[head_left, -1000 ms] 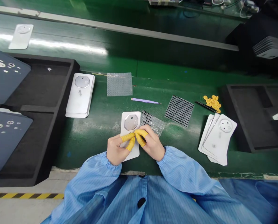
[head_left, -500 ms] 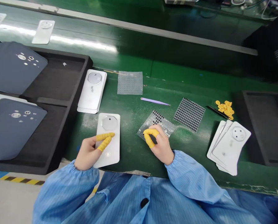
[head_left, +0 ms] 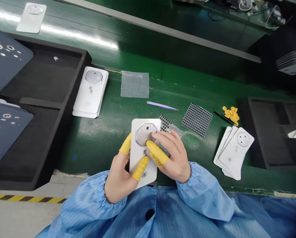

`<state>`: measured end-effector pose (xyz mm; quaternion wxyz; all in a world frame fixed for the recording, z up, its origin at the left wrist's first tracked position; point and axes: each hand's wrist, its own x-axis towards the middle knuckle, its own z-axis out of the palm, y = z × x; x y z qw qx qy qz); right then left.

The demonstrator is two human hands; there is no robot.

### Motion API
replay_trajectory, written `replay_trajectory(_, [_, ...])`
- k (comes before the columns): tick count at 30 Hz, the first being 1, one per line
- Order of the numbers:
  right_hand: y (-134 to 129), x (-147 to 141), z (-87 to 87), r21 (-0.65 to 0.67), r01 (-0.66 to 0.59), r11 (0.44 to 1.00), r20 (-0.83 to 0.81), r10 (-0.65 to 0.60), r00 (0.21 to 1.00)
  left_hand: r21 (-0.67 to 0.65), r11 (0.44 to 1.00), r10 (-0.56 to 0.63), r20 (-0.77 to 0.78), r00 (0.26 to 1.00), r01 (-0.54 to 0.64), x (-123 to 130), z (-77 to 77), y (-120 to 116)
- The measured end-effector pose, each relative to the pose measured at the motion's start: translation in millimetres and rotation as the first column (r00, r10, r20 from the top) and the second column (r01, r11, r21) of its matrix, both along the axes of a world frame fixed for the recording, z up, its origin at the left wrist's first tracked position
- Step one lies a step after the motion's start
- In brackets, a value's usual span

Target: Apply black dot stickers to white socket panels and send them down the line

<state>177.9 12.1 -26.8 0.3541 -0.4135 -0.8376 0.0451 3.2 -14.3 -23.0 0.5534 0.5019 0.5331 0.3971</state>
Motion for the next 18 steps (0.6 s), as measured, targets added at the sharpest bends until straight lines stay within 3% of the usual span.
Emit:
replay_trajectory(9, [-3.3, -0.6, 5.8, 0.03, 0.003, 1.0, 0.073, -0.006, 0.997, 0.159, 0.987, 0.012, -0.134, 0.991, 0.009, -0.8, -7.3, -5.2])
replay_trajectory(14, [-5.1, -5.5, 4.1, -0.099, -0.096, 0.99, 0.041, 0.1, 0.994, 0.238, 0.97, 0.015, -0.218, 0.976, 0.038, -0.8, -8.6, -1.7])
replay_trajectory(16, [-3.5, -4.2, 1.4, -0.139, -0.152, 0.978, -0.039, 0.148, 0.988, 0.223, 0.974, 0.016, -0.184, 0.983, 0.026, 0.2, -8.1, 0.9])
replay_trajectory(18, [-1.8, -1.7, -3.3, -0.133, -0.153, 0.979, -0.157, 0.132, 0.979, 0.169, 0.986, 0.013, -0.05, 0.999, -0.005, 2.6, -6.7, 3.9])
